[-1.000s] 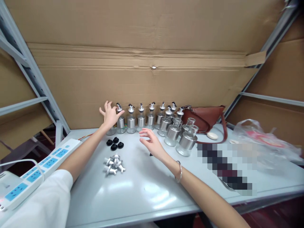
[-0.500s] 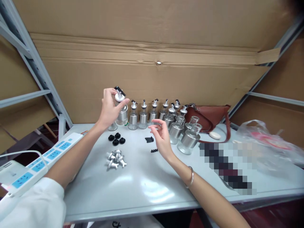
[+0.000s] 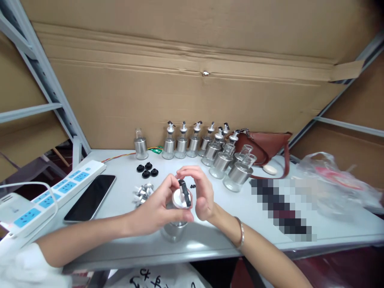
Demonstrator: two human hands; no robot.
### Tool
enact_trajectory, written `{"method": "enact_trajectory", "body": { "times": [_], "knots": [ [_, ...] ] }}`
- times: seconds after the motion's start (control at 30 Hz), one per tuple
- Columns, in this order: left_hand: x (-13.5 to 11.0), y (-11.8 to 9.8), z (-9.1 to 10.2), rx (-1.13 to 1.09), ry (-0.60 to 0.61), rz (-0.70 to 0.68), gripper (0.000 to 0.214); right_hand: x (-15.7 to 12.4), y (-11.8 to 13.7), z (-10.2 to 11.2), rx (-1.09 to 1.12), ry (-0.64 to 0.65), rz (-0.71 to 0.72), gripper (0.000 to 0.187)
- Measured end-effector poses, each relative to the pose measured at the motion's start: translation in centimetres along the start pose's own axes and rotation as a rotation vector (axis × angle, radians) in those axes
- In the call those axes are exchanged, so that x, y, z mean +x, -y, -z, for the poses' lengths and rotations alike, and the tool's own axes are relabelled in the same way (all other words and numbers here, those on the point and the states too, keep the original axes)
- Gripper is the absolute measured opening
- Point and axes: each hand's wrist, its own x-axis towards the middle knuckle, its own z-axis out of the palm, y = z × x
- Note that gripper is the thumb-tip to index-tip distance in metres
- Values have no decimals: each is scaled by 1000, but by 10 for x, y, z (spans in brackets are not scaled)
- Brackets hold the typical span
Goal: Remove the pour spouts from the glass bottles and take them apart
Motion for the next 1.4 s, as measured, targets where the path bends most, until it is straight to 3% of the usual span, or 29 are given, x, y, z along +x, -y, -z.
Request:
{"method": "enact_trajectory", "body": {
  "times": [0.1, 0.27, 0.43, 0.6, 0.7, 0.93, 1.03, 1.1, 1.23, 1.3, 1.4],
  "knots": [
    [1, 5, 2, 101, -33, -79, 41, 3, 9, 3, -39, 69, 66, 48],
    [-1, 8, 5, 190, 64, -155, 34, 7, 12, 9, -87, 96, 98, 41],
    [-2, 5, 2, 266, 116, -164, 47, 6, 12, 7, -103, 151, 148, 36],
    [-4, 14, -2, 352, 38, -240, 58, -4, 20, -3, 31, 181, 1, 32],
    [-5, 17, -3, 383, 55, -309, 60, -8, 26, -9, 116, 157, -27, 31],
    [-2, 17, -3, 211, 139, -304, 58, -1, 25, -9, 51, 79, 238, 40],
    [-3, 16, -2, 237, 142, -351, 53, 0, 23, -7, -8, 77, 295, 43],
    [-5, 13, 0, 263, 157, -329, 45, -1, 22, -6, -25, -7, 253, 40],
    [0, -3, 9, 148, 131, -259, 27, 3, 10, 1, -18, -323, 13, 31],
    [14, -18, 21, 95, 8, -331, 27, 8, 1, 7, -42, -411, -85, 28],
    [48, -38, 50, 174, -215, -441, 30, 14, -12, 13, -38, -427, -187, 30]
  ]
}}
